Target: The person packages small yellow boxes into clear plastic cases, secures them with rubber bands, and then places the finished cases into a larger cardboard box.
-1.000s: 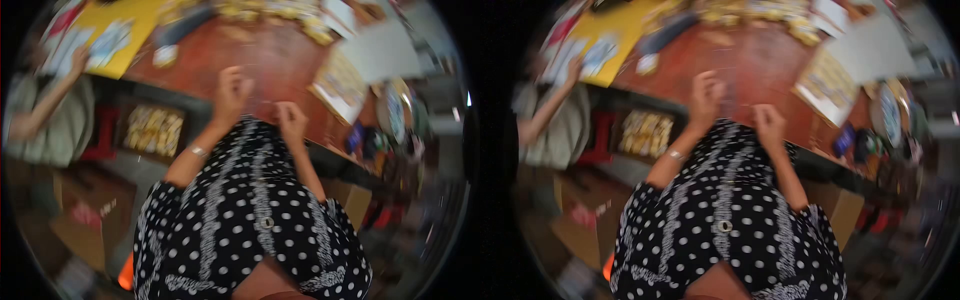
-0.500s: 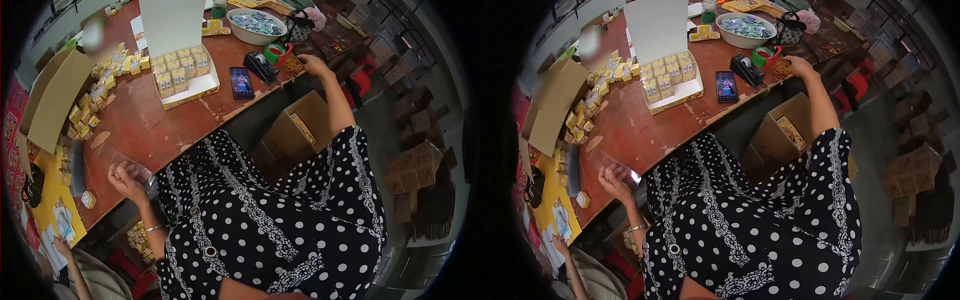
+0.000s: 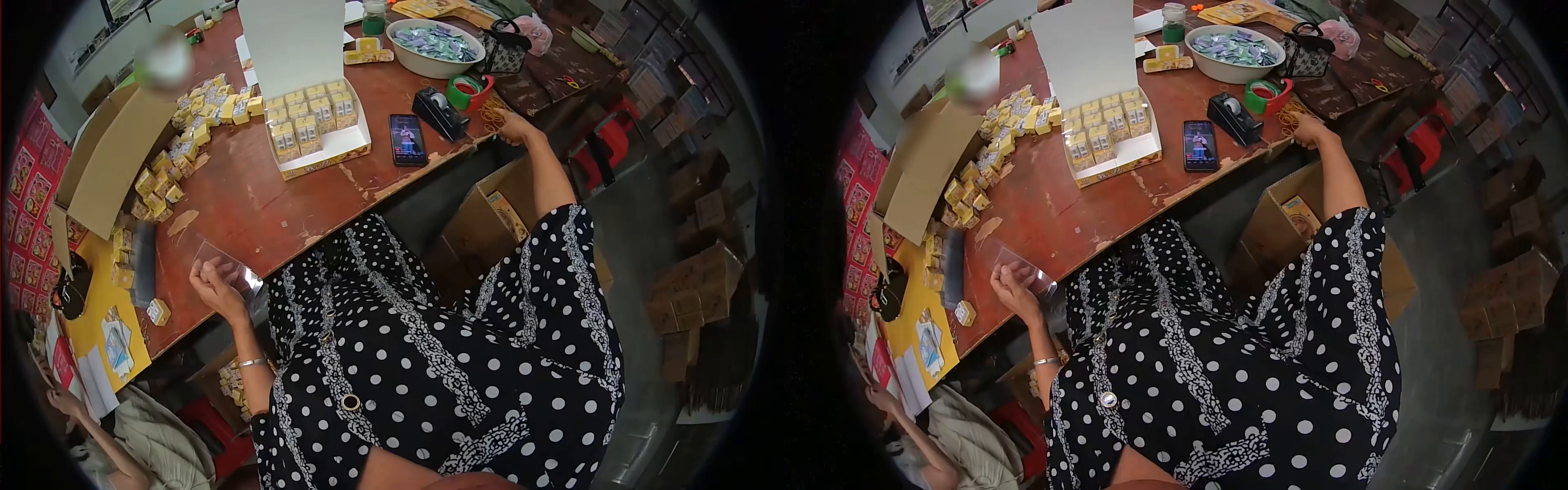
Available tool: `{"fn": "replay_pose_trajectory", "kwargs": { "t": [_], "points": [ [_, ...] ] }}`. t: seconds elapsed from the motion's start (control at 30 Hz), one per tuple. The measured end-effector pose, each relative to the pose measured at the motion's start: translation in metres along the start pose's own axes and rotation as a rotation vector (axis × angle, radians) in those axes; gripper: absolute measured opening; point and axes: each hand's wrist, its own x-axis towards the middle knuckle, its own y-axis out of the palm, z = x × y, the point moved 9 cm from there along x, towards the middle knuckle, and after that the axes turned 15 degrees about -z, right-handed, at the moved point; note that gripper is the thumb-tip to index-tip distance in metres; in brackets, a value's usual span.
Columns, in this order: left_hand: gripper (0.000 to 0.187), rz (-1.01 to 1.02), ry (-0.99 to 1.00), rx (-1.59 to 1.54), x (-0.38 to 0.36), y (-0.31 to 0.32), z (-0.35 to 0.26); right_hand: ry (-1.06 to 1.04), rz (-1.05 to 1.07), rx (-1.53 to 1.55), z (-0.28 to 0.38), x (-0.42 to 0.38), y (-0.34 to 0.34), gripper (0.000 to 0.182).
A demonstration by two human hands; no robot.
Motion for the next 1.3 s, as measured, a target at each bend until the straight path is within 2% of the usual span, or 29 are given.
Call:
{"fn": "replay_pose_trajectory", "kwargs": {
  "t": [0.1, 0.17, 0.2, 0.23, 0.27, 0.33, 0.37, 0.4, 0.43, 0.47, 0.57, 0.67, 0.9, 1.0, 1.07, 1.17, 1.2, 1.23, 1.3],
  "points": [
    [0.043, 0.001, 0.000, 0.018, 0.000, 0.001, -0.002, -0.010, -0.059, -0.065, 0.024, -0.016, 0.001, 0.071],
    [0.041, 0.003, -0.025, 0.016, -0.004, 0.004, 0.000, -0.055, -0.053, -0.053, 0.014, -0.010, 0.013, 0.067],
    [0.039, -0.028, -0.036, 0.000, -0.004, 0.003, -0.002, -0.151, -0.063, 0.064, 0.005, -0.004, 0.022, 0.063],
    [0.033, -0.011, -0.160, -0.130, -0.013, 0.012, -0.015, -0.309, -0.028, 0.328, 0.009, 0.012, 0.033, 0.060],
    [0.031, 0.034, -0.126, -0.203, -0.011, 0.010, -0.004, -0.444, 0.068, 0.668, 0.007, 0.035, 0.049, 0.057],
    [0.033, -0.001, -0.269, -0.283, -0.014, 0.007, 0.005, -0.450, 0.087, 0.517, 0.038, 0.028, 0.044, 0.054],
    [0.038, -0.047, -0.098, -0.028, -0.008, -0.001, 0.008, -0.414, 0.073, 0.398, 0.038, 0.039, 0.043, 0.052],
    [0.045, -0.078, 0.004, 0.043, -0.004, -0.003, 0.005, -0.376, 0.065, 0.286, 0.034, 0.055, 0.044, 0.051],
    [0.047, -0.082, -0.126, -0.020, -0.008, -0.003, -0.003, -0.359, 0.060, 0.189, 0.040, 0.066, 0.051, 0.050],
    [0.048, -0.084, -0.012, -0.020, -0.004, -0.001, 0.007, -0.327, 0.044, 0.091, 0.039, 0.067, 0.053, 0.048],
    [0.048, -0.087, 0.029, 0.004, -0.005, -0.001, 0.005, -0.266, -0.001, -0.067, 0.041, 0.057, 0.049, 0.045],
    [0.046, -0.079, 0.056, 0.046, -0.004, -0.003, -0.004, -0.246, -0.016, -0.138, 0.050, 0.050, 0.046, 0.041],
    [0.050, -0.062, -0.014, 0.034, -0.006, -0.001, -0.007, -0.269, -0.039, -0.187, 0.049, 0.065, 0.039, 0.036],
    [0.050, -0.048, -0.005, 0.001, -0.003, 0.001, 0.011, -0.341, -0.047, -0.132, 0.042, 0.084, 0.036, 0.034],
    [0.044, -0.086, -0.022, -0.017, -0.003, -0.004, 0.001, -0.433, -0.062, -0.059, 0.036, 0.098, 0.030, 0.034],
    [0.041, -0.043, -0.084, -0.073, 0.001, -0.001, 0.011, -0.565, -0.154, 0.013, 0.075, 0.051, 0.005, 0.034],
    [0.039, -0.032, -0.111, -0.095, 0.000, -0.001, 0.008, -0.712, -0.304, 0.050, 0.106, 0.011, -0.008, 0.033],
    [0.038, -0.040, -0.170, -0.137, -0.001, 0.000, 0.002, -0.742, -0.269, 0.205, 0.144, -0.048, -0.013, 0.030],
    [0.039, -0.018, -0.171, -0.200, -0.001, 0.000, -0.003, -0.715, -0.334, 0.218, 0.191, -0.119, -0.016, 0.026]
  ]
}}
